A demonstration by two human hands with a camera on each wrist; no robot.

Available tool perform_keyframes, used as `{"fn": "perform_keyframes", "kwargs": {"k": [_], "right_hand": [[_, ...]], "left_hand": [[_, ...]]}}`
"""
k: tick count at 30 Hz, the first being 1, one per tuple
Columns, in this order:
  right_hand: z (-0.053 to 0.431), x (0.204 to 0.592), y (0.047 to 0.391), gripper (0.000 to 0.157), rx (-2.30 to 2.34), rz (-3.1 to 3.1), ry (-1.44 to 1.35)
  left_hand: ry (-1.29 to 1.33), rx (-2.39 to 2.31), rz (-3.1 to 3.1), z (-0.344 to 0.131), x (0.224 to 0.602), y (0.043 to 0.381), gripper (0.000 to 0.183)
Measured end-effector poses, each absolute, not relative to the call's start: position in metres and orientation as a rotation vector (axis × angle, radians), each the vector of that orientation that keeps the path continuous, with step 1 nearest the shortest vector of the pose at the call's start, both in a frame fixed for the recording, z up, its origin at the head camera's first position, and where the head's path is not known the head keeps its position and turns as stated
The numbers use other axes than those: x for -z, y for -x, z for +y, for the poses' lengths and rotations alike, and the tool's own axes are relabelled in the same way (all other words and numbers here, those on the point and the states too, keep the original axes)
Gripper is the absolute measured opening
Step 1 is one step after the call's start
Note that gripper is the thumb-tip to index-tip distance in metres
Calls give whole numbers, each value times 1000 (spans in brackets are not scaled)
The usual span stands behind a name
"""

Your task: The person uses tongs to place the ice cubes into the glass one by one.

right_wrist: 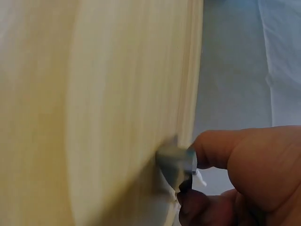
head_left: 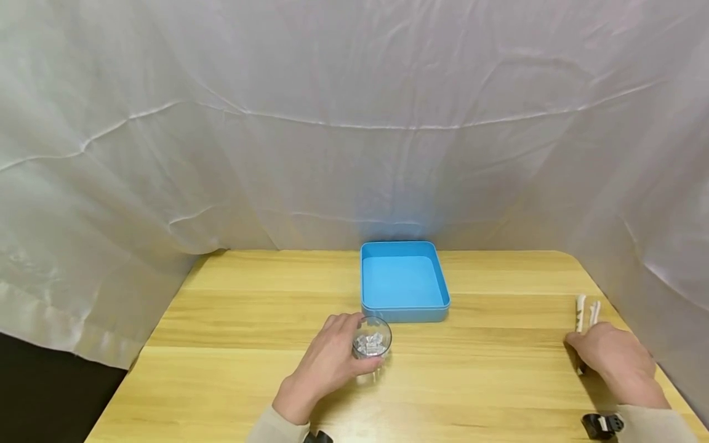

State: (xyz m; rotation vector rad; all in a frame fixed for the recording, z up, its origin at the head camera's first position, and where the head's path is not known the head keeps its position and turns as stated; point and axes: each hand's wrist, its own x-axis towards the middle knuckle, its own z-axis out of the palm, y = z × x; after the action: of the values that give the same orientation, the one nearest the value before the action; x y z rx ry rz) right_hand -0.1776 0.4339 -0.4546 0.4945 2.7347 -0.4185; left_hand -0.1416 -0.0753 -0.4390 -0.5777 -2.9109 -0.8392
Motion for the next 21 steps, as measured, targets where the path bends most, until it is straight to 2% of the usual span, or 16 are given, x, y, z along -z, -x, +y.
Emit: {"fn": "perform_keyframes", "kwargs": {"k": [9, 16, 21], "right_hand": [[441, 456, 175, 51, 349, 2747, -508], [438, 443, 172, 64, 328, 2812, -410], [425, 429, 170, 61, 337, 2863, -309]], "left_hand": [[560, 845, -2929, -75, 438, 141, 83], [558, 854, -2933, -75, 438, 141, 83], [551, 865, -2941, -76, 438, 141, 84]]}}
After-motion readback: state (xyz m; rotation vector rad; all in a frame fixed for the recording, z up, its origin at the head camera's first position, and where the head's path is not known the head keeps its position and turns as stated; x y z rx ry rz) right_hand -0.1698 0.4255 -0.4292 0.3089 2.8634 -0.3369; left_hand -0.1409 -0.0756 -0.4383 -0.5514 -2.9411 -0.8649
